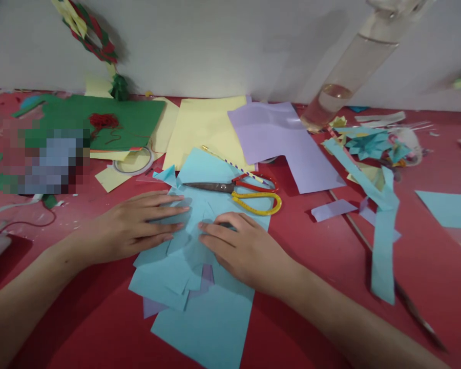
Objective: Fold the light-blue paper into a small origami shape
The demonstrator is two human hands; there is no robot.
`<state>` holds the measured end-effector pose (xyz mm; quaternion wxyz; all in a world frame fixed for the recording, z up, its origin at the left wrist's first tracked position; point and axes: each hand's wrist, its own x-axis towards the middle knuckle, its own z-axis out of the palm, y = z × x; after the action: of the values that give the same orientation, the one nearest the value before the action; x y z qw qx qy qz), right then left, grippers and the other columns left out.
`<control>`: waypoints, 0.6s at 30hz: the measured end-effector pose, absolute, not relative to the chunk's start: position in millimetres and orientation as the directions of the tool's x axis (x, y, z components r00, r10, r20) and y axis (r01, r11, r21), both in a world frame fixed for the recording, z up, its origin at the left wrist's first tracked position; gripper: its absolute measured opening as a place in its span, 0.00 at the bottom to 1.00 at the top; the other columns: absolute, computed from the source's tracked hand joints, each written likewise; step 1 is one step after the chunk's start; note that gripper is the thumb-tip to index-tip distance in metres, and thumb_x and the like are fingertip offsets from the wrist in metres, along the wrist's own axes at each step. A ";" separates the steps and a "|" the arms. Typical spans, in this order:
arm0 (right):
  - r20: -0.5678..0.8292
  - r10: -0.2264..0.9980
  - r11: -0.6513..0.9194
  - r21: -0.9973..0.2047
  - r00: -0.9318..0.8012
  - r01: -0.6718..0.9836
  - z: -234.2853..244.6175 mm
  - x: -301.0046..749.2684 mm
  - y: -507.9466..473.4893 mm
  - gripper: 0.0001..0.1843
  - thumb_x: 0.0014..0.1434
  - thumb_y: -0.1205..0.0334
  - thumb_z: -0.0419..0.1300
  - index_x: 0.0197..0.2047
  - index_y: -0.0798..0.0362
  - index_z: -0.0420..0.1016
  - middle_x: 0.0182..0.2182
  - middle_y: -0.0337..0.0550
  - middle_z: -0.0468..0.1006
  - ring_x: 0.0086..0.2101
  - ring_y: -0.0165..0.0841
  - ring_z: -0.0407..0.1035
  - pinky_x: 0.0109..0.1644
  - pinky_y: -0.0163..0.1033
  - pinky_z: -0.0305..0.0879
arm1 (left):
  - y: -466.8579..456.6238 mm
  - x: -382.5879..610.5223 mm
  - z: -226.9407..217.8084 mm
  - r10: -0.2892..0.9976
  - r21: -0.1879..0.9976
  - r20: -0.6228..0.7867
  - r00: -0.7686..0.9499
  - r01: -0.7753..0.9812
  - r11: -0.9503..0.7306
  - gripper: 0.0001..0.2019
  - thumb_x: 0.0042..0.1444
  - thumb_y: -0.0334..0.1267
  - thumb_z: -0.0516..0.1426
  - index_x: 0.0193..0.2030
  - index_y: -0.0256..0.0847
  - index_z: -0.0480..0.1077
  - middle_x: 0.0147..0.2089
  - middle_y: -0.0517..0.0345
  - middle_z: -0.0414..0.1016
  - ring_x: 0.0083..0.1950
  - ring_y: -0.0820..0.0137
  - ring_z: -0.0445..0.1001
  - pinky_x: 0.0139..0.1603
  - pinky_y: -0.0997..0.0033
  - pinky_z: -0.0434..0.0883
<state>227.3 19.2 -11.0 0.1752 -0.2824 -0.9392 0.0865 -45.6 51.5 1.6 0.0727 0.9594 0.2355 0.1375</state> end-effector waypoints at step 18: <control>0.251 0.560 0.823 -0.278 -0.789 0.496 -10.9 228.8 19.1 0.15 0.64 0.70 0.52 0.51 0.54 0.74 0.54 0.41 0.75 0.48 0.40 0.66 0.50 0.49 0.71 | 48.8 -42.3 -12.6 0.752 0.087 0.127 0.647 0.748 -0.658 0.19 0.68 0.42 0.46 0.64 0.52 0.61 0.70 0.51 0.55 0.70 0.57 0.54 0.65 0.48 0.61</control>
<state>228.8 19.1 -10.9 0.1631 -0.2807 -0.9406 0.0992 -42.3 48.8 -12.6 0.0133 0.9074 0.4131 0.0761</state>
